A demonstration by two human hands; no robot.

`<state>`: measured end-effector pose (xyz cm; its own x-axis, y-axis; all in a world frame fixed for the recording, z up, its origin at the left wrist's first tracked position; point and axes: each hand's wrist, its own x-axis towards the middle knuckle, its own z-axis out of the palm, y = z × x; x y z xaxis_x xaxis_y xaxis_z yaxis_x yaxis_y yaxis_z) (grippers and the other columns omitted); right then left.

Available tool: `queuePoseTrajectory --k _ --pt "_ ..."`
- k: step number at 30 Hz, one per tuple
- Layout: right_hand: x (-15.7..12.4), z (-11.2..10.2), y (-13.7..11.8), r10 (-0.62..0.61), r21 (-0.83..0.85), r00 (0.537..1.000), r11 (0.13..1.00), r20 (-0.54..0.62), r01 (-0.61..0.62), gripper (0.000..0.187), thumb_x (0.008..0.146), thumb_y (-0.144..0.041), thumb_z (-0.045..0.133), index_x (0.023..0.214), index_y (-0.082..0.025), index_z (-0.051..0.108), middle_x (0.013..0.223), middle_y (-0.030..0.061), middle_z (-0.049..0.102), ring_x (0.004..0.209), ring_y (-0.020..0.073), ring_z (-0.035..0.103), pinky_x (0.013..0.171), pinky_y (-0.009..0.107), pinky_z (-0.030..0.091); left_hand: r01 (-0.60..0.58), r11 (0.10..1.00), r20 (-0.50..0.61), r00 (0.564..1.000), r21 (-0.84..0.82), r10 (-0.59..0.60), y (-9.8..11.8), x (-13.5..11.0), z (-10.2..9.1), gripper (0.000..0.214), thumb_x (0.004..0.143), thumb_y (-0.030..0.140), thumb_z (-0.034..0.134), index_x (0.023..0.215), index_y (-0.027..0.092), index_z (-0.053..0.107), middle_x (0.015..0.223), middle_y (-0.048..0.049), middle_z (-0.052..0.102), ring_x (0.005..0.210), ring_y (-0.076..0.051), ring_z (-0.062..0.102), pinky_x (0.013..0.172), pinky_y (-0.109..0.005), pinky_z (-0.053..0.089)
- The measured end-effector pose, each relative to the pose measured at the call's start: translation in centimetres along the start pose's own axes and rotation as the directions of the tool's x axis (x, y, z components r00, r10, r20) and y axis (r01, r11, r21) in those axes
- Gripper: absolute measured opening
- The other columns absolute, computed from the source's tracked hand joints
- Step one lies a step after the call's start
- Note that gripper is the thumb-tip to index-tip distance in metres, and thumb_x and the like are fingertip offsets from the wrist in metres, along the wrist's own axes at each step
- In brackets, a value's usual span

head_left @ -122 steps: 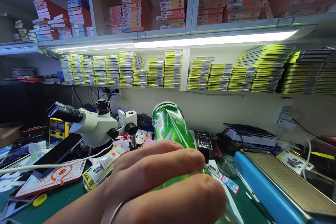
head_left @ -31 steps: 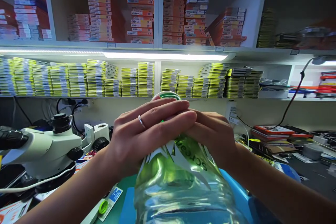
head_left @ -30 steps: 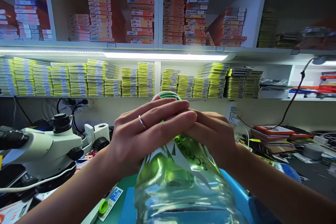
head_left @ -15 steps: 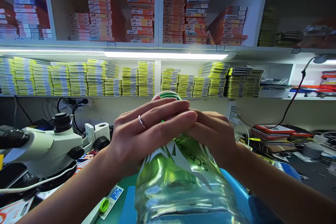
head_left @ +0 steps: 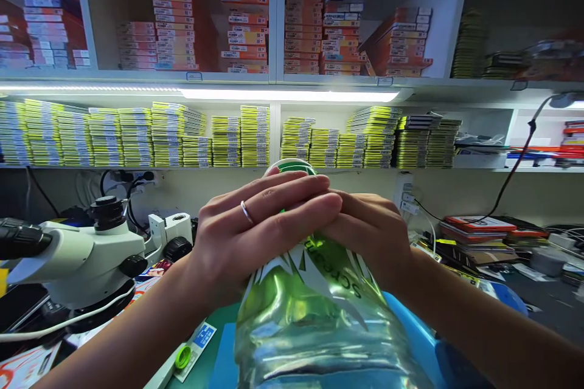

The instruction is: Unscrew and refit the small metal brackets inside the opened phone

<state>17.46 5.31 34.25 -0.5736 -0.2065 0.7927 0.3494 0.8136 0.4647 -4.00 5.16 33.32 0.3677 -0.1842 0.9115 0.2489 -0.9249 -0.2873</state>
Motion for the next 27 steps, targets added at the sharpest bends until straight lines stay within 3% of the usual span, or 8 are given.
queuePoseTrajectory --k 10,15,22,27 --pt "0.3 0.0 -0.1 0.005 -0.022 1.0 1.0 -0.011 -0.005 0.025 0.112 -0.022 0.049 0.093 -0.02 0.065 0.101 -0.0006 0.08 0.082 0.0055 0.07 0.081 0.015 0.056 0.073 0.991 -0.012 0.997 -0.109 -0.074 0.2 0.1 0.4 0.037 0.101 0.031 0.07 0.137 0.037 0.07 0.136 0.0021 0.074 0.124 -0.027 0.073 0.116 -0.044 0.058" --pt "0.3 -0.1 0.0 -0.021 -0.046 1.0 0.999 -0.015 0.021 0.023 0.112 -0.02 0.05 0.094 -0.02 0.064 0.101 -0.0004 0.079 0.084 0.0051 0.069 0.079 0.014 0.055 0.017 0.994 -0.085 0.996 -0.104 -0.026 -0.5 -0.4 1.3 0.039 0.103 0.033 0.067 0.141 0.038 0.067 0.137 0.0026 0.074 0.125 -0.027 0.073 0.116 -0.044 0.058" --pt "0.1 0.0 -0.1 -0.027 -0.022 1.0 0.999 -0.009 0.026 0.029 0.113 -0.02 0.045 0.09 -0.02 0.063 0.097 0.0005 0.077 0.083 0.0053 0.069 0.081 0.015 0.056 -0.014 0.998 -0.076 0.997 -0.055 0.01 -0.7 -1.0 1.5 0.043 0.103 0.037 0.066 0.145 0.037 0.064 0.141 0.0016 0.071 0.126 -0.028 0.072 0.116 -0.046 0.058" --pt "-0.1 -0.1 -0.1 -0.032 -0.051 0.999 0.998 0.02 0.033 0.025 0.113 -0.021 0.047 0.094 -0.02 0.064 0.102 0.0017 0.079 0.086 0.0073 0.072 0.08 0.017 0.057 0.026 0.996 -0.072 0.997 -0.08 -0.032 -0.6 -1.2 1.4 0.042 0.102 0.041 0.067 0.144 0.04 0.065 0.14 0.003 0.072 0.126 -0.027 0.072 0.116 -0.046 0.058"
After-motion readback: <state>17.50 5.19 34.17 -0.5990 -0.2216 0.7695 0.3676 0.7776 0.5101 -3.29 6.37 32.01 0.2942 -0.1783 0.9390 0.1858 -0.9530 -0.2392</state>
